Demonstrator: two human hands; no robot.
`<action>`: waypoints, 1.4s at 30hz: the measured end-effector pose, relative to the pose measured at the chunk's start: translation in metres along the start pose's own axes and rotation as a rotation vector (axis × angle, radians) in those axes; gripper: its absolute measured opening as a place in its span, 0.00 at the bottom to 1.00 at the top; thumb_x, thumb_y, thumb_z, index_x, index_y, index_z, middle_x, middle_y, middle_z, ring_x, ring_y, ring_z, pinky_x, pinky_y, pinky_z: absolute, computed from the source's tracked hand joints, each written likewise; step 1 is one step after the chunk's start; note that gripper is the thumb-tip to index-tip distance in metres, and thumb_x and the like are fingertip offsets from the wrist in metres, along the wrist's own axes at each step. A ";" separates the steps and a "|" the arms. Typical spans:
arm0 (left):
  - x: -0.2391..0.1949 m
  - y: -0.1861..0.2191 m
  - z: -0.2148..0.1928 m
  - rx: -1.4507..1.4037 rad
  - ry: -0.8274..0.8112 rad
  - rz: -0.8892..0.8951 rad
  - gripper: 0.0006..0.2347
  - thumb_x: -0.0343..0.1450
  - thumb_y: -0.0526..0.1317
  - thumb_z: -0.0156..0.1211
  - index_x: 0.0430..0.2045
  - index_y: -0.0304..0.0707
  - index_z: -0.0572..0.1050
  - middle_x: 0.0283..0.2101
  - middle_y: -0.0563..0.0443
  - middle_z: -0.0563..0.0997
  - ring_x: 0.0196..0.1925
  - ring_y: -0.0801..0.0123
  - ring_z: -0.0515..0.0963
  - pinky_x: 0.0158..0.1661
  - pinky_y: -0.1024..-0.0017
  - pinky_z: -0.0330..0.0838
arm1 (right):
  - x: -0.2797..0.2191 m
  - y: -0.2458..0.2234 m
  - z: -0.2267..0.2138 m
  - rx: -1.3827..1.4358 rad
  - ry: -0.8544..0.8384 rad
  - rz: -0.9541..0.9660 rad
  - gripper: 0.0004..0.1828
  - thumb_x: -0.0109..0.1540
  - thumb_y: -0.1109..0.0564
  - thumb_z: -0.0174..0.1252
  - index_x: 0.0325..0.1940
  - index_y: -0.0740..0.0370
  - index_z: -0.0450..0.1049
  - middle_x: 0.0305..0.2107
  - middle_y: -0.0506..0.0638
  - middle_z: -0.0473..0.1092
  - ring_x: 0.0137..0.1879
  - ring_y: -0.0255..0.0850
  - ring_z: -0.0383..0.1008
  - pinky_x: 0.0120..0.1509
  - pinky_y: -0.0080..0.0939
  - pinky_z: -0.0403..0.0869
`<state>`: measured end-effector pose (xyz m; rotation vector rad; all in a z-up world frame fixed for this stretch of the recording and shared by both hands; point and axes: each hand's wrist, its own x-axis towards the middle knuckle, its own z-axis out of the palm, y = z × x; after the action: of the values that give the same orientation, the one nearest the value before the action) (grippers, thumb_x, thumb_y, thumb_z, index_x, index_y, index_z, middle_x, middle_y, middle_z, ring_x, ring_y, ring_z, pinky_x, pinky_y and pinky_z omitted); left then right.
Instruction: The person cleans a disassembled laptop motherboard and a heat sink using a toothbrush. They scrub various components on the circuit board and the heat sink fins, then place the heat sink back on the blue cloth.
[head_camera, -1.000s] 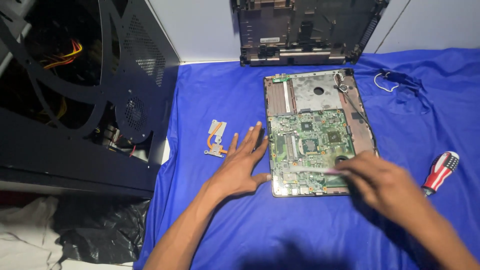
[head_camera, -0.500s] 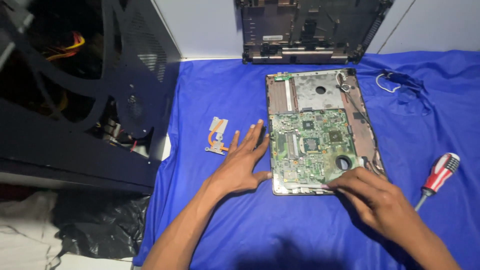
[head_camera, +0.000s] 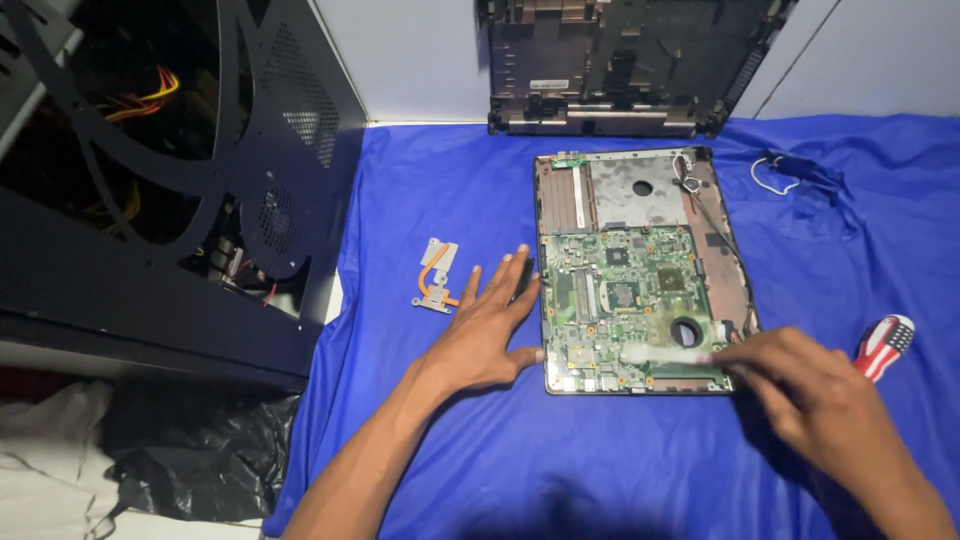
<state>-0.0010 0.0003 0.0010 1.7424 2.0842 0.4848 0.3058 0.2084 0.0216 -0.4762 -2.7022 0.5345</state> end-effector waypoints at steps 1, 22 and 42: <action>0.000 0.001 0.001 -0.004 -0.004 0.000 0.40 0.68 0.46 0.67 0.73 0.32 0.49 0.78 0.36 0.30 0.80 0.46 0.32 0.72 0.45 0.22 | -0.001 -0.006 0.002 0.001 -0.004 0.004 0.13 0.61 0.56 0.59 0.48 0.42 0.81 0.41 0.40 0.77 0.45 0.35 0.80 0.49 0.37 0.74; -0.001 0.002 -0.002 0.029 -0.033 -0.012 0.42 0.69 0.47 0.67 0.74 0.35 0.44 0.78 0.36 0.28 0.80 0.46 0.30 0.72 0.45 0.22 | 0.108 0.044 -0.002 0.190 -0.073 -0.203 0.08 0.61 0.58 0.60 0.40 0.51 0.84 0.36 0.43 0.80 0.43 0.38 0.82 0.51 0.37 0.75; 0.000 0.005 -0.007 -0.019 -0.057 -0.029 0.42 0.70 0.45 0.70 0.74 0.36 0.44 0.78 0.37 0.28 0.80 0.47 0.29 0.71 0.46 0.21 | 0.086 0.101 -0.003 -0.017 0.162 0.038 0.09 0.64 0.59 0.60 0.45 0.48 0.82 0.34 0.43 0.76 0.34 0.38 0.73 0.45 0.38 0.70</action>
<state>-0.0004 0.0011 0.0098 1.6937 2.0560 0.4404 0.2570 0.3302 0.0046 -0.5515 -2.5500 0.4620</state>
